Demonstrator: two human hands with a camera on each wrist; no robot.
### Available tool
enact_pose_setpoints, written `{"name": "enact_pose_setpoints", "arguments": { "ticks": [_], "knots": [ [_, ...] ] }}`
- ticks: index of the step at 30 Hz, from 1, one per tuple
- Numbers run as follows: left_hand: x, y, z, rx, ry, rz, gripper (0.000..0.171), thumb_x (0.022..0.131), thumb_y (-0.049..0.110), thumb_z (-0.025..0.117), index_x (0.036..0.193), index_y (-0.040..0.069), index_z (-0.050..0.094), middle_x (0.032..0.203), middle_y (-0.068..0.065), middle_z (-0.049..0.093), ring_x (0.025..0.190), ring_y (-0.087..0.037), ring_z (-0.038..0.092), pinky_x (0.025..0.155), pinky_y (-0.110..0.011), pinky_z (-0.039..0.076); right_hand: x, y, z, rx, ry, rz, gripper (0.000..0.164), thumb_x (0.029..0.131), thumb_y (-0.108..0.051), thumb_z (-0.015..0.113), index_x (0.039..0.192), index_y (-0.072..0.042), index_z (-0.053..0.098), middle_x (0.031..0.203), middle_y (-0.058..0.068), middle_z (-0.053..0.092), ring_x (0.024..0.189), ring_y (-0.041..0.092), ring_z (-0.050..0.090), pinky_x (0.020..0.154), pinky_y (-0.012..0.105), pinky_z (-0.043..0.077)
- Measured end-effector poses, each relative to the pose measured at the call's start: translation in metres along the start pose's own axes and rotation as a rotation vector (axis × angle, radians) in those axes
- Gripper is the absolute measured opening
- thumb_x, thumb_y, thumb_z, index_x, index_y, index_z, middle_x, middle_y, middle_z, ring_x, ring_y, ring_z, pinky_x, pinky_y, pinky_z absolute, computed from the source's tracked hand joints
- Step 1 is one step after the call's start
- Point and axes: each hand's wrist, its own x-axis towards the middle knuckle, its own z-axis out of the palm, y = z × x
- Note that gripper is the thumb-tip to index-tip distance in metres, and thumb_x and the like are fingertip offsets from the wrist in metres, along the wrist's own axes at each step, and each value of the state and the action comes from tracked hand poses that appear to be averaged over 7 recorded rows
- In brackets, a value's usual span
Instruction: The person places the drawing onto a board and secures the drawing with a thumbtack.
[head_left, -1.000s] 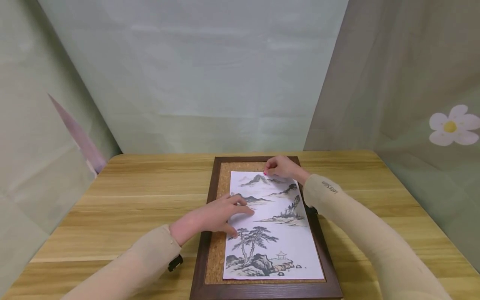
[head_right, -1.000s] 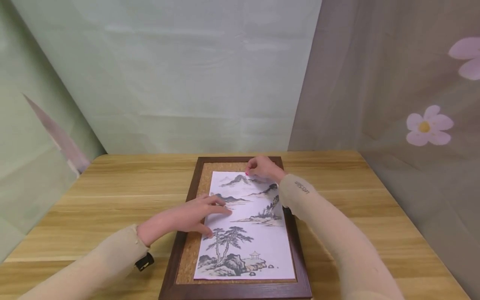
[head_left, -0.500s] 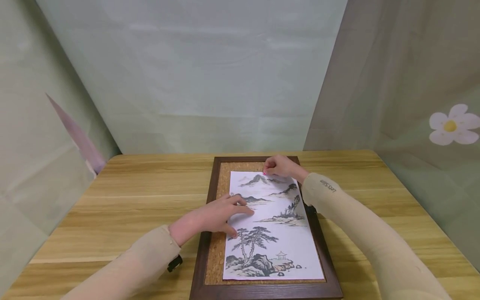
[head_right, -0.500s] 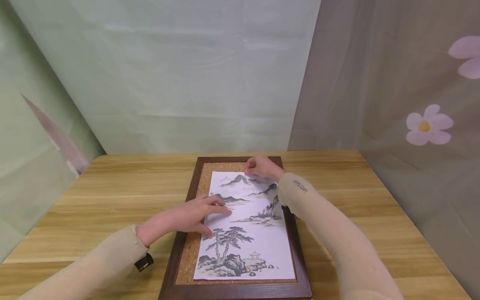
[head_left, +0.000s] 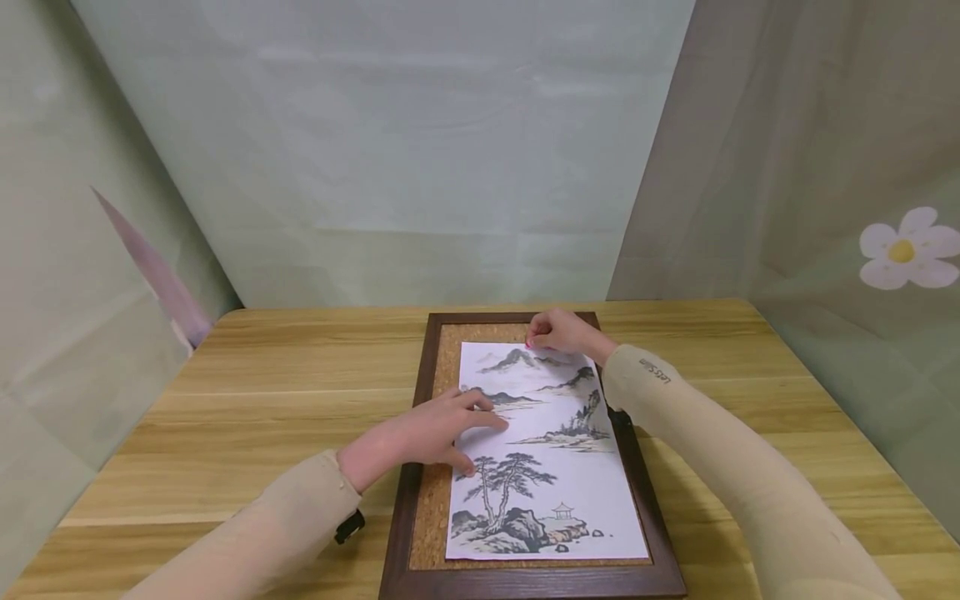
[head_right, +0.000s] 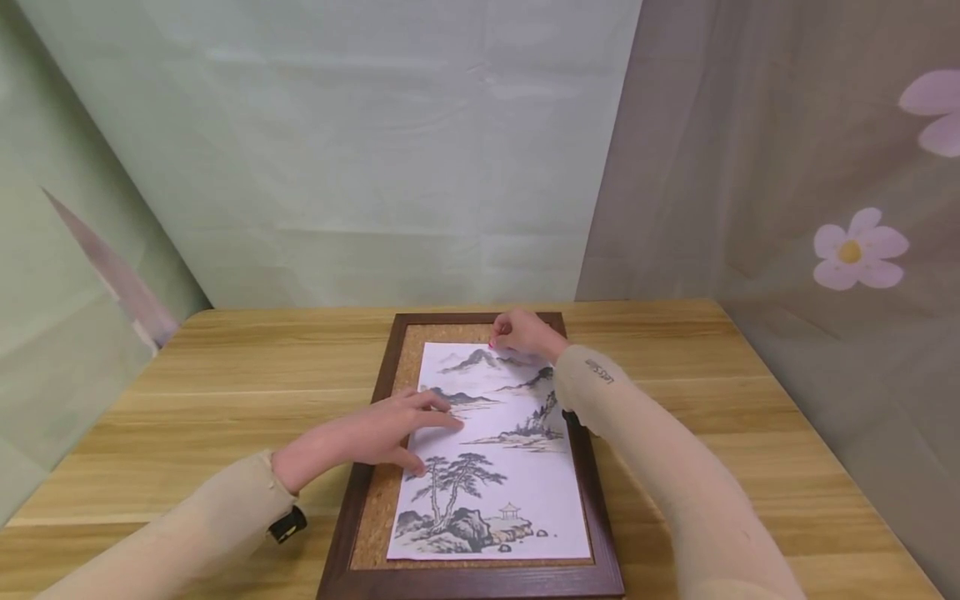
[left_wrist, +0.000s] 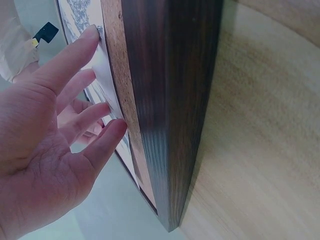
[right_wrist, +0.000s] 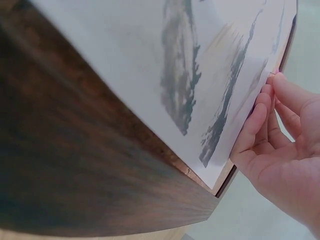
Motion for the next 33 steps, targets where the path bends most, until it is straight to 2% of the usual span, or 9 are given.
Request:
{"name": "enact_pose_setpoints", "arguments": {
  "ticks": [7, 14, 33],
  "knots": [
    [-0.0009, -0.0015, 0.001, 0.005, -0.001, -0.004, 0.068, 0.08, 0.032, 0.08, 0.142, 0.021, 0.054, 0.144, -0.01, 0.05, 0.123, -0.031, 0.05, 0.101, -0.044, 0.048, -0.0001, -0.0017, 0.0012, -0.01, 0.013, -0.015, 0.01, 0.096, -0.011, 0.063, 0.094, -0.004, 0.07, 0.091, 0.009, 0.07, 0.077, 0.014, 0.055, 0.074, 0.027, 0.046],
    [-0.0018, -0.0012, 0.0009, 0.011, 0.007, 0.005, 0.069, 0.08, 0.032, 0.08, 0.142, 0.02, 0.054, 0.143, -0.01, 0.05, 0.123, -0.031, 0.05, 0.101, -0.044, 0.048, -0.0015, -0.0024, 0.0019, -0.016, 0.013, 0.009, 0.01, 0.097, -0.012, 0.063, 0.095, -0.006, 0.07, 0.094, 0.01, 0.07, 0.08, 0.016, 0.057, 0.079, 0.031, 0.048],
    [-0.002, -0.0001, -0.0001, -0.016, -0.005, -0.007, 0.068, 0.081, 0.03, 0.08, 0.142, 0.02, 0.054, 0.144, -0.01, 0.049, 0.124, -0.03, 0.049, 0.101, -0.044, 0.047, 0.0026, -0.0007, 0.0024, -0.009, 0.002, 0.033, 0.009, 0.097, -0.014, 0.063, 0.095, -0.008, 0.07, 0.095, 0.009, 0.07, 0.081, 0.016, 0.057, 0.078, 0.03, 0.047]
  ]
}}
